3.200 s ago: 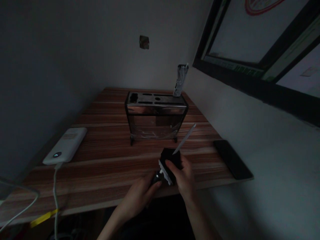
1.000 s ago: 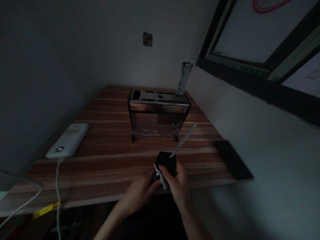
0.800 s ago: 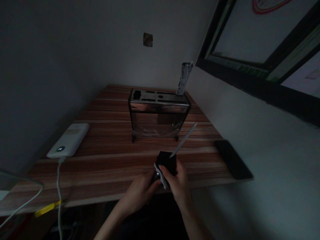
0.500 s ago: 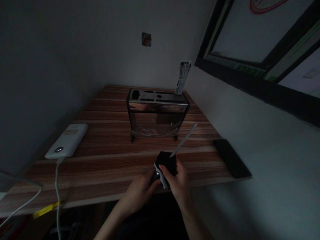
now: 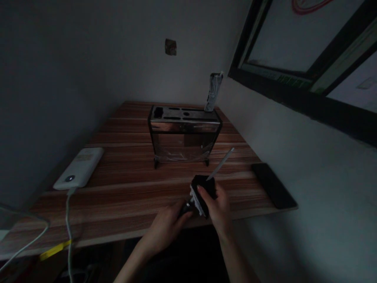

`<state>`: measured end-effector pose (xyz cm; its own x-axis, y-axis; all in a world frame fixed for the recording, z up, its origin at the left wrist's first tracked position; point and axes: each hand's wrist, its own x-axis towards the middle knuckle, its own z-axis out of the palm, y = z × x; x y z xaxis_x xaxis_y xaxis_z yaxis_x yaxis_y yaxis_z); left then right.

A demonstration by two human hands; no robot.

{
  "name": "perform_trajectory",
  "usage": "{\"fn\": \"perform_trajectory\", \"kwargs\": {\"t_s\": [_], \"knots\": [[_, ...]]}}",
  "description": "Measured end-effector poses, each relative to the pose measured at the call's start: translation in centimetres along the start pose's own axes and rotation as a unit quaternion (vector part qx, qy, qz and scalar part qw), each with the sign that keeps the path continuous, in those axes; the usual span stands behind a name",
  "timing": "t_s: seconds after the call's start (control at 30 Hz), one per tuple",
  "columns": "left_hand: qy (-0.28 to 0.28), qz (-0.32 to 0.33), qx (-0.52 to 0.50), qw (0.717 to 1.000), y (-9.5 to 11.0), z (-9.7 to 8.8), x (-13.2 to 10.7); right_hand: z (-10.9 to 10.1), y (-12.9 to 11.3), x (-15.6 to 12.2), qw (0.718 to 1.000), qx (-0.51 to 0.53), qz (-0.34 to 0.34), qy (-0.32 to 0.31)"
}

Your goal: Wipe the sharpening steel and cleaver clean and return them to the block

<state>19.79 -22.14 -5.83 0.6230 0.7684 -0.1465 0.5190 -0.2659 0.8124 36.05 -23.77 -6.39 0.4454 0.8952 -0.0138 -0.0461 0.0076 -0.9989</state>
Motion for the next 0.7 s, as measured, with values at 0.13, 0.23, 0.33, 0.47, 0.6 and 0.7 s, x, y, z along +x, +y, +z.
{"fn": "perform_trajectory", "kwargs": {"t_s": [0.13,0.23,0.33,0.47,0.6,0.7], "knots": [[0.000,-0.009,0.017,1.000,-0.1,0.0,0.0,-0.5,-0.7,1.4,1.000,0.031,0.004,-0.006],[0.002,-0.011,0.025,1.000,-0.3,0.1,0.0,-0.8,-1.7,2.4,0.999,0.053,0.004,0.010],[0.004,-0.009,0.023,1.000,-0.4,0.1,0.0,-1.2,-2.8,3.5,0.997,0.066,-0.014,0.025],[-0.003,-0.012,0.019,1.000,0.0,-0.1,-0.1,-2.0,-3.6,5.1,0.995,0.070,-0.044,0.054],[-0.015,-0.019,0.017,1.000,0.3,-0.4,-0.1,-2.9,-4.0,7.0,0.989,0.094,-0.053,0.103],[-0.009,-0.013,0.020,1.000,0.2,-0.4,-0.1,-3.6,-4.3,8.2,0.985,0.104,-0.068,0.119]]}}
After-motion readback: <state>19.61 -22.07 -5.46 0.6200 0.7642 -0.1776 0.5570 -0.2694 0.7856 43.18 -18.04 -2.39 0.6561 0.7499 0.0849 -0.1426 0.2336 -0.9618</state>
